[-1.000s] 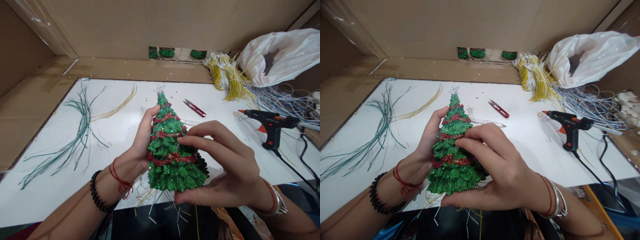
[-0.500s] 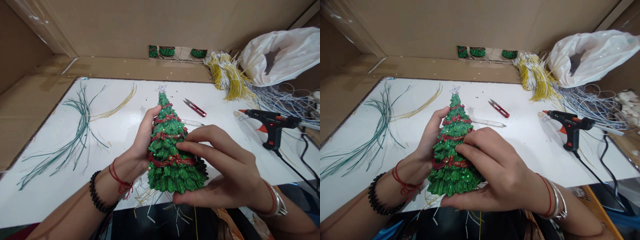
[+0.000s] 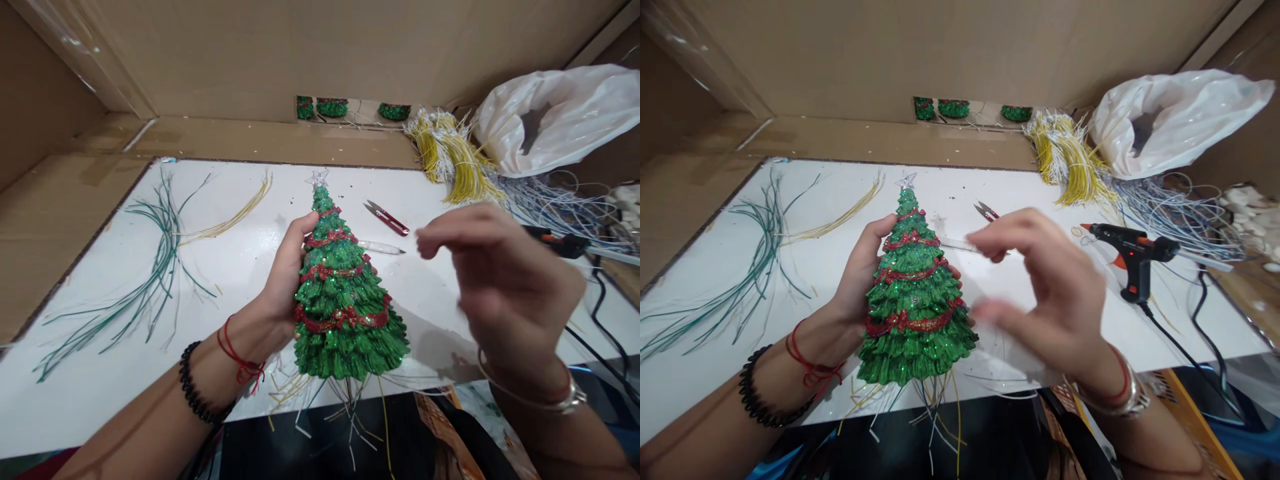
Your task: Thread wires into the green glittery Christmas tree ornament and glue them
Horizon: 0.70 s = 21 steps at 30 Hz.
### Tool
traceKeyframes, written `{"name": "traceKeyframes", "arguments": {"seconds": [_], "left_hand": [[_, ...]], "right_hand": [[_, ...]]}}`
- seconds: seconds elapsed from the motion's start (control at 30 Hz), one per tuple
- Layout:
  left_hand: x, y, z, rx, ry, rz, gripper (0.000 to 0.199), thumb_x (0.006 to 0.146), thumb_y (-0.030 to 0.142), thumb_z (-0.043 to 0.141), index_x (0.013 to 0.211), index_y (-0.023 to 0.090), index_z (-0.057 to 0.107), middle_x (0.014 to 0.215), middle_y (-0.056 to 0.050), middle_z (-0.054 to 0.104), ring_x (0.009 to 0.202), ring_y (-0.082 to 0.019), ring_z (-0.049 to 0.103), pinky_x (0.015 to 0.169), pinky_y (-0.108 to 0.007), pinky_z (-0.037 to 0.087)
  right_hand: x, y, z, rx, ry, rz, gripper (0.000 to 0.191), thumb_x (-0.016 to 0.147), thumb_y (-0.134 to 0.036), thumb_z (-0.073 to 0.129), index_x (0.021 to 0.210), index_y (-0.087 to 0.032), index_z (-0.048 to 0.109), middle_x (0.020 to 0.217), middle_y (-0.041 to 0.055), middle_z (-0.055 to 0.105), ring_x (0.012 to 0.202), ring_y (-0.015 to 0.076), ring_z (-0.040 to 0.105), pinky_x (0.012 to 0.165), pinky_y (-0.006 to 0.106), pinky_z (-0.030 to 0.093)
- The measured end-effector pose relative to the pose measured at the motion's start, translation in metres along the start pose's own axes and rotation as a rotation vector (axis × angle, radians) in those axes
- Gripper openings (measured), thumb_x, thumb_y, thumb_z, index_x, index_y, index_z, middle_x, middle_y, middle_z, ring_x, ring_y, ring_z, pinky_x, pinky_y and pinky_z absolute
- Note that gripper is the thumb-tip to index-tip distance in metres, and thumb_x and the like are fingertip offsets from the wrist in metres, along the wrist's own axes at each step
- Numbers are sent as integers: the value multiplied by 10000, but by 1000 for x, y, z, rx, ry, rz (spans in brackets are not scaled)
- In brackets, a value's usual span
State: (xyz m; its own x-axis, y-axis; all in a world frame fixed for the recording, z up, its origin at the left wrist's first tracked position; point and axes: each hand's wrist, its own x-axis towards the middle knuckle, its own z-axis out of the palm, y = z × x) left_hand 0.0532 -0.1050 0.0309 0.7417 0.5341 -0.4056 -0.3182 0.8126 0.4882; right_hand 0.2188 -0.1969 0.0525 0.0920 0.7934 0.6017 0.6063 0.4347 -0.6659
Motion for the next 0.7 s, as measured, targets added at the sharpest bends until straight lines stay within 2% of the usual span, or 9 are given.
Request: {"name": "traceKeyframes", "arguments": {"seconds": [0.07, 0.1, 0.17, 0.27, 0.37, 0.43, 0.57, 0.63, 0.7], "left_hand": [[1, 1, 0, 10, 3, 3, 443, 824, 541, 394, 672, 162, 565, 592, -50, 634, 579, -180, 638, 635, -331, 530], [1, 1, 0, 21, 10, 12, 441, 826, 537, 386, 674, 165, 566, 599, -56, 638, 589, -189, 642, 637, -343, 531], [1, 2, 1, 34, 33, 27, 436, 829, 529, 386, 676, 166, 574, 604, -59, 643, 595, -198, 646, 638, -352, 530], [0, 2, 3, 22, 65, 49, 427, 841, 502, 397, 689, 156, 596, 589, -44, 628, 560, -165, 625, 641, -319, 524], [-1, 3, 4, -3, 91, 51, 402, 830, 495, 444, 675, 154, 589, 557, -17, 598, 493, -125, 574, 616, -281, 510], [-1, 3, 4, -10, 96, 36, 402, 824, 503, 457, 668, 155, 583, 553, -14, 592, 485, -120, 563, 609, -274, 506], [-2, 3, 3, 9, 85, 38, 416, 828, 515, 437, 700, 154, 599, 573, -32, 608, 534, -144, 594, 629, -286, 514], [-3, 3, 2, 25, 74, 30, 428, 824, 527, 428, 735, 153, 615, 594, -47, 622, 552, -164, 608, 625, -308, 519], [-3, 2, 2, 29, 57, 17, 433, 820, 532, 428, 744, 150, 618, 602, -53, 623, 550, -172, 611, 618, -323, 520]], "right_hand": [[8, 11, -6, -6, 149, 191, 142, 845, -374, 622, 861, -238, 663, 764, 12, 617, 676, 145, 544, 591, 288, 442], [11, 19, -9, -46, 148, 273, 139, 834, -357, 637, 817, -221, 660, 716, 3, 612, 632, 133, 533, 557, 272, 421], [18, 36, -9, -181, -68, 351, 194, 805, -375, 651, 825, -182, 668, 736, 23, 640, 632, 141, 557, 549, 274, 419], [22, 64, 1, -458, -468, 224, 279, 808, -330, 629, 1000, -132, 672, 924, 98, 666, 789, 193, 601, 704, 347, 463], [22, 81, 15, -607, -620, 153, 266, 857, -268, 544, 1038, -111, 658, 987, 141, 643, 934, 242, 585, 781, 384, 447], [20, 83, 22, -630, -641, 169, 226, 865, -247, 513, 977, -109, 653, 967, 144, 630, 944, 250, 572, 761, 375, 436], [21, 76, 22, -572, -644, 235, 113, 844, -242, 535, 809, -141, 573, 829, 91, 614, 764, 185, 545, 671, 327, 403], [25, 72, 16, -499, -568, 289, 119, 853, -253, 536, 779, -164, 512, 739, 47, 589, 667, 148, 516, 610, 296, 382], [30, 66, 10, -366, -417, 355, 154, 886, -284, 514, 785, -182, 458, 659, 6, 556, 585, 120, 494, 559, 271, 372]]}}
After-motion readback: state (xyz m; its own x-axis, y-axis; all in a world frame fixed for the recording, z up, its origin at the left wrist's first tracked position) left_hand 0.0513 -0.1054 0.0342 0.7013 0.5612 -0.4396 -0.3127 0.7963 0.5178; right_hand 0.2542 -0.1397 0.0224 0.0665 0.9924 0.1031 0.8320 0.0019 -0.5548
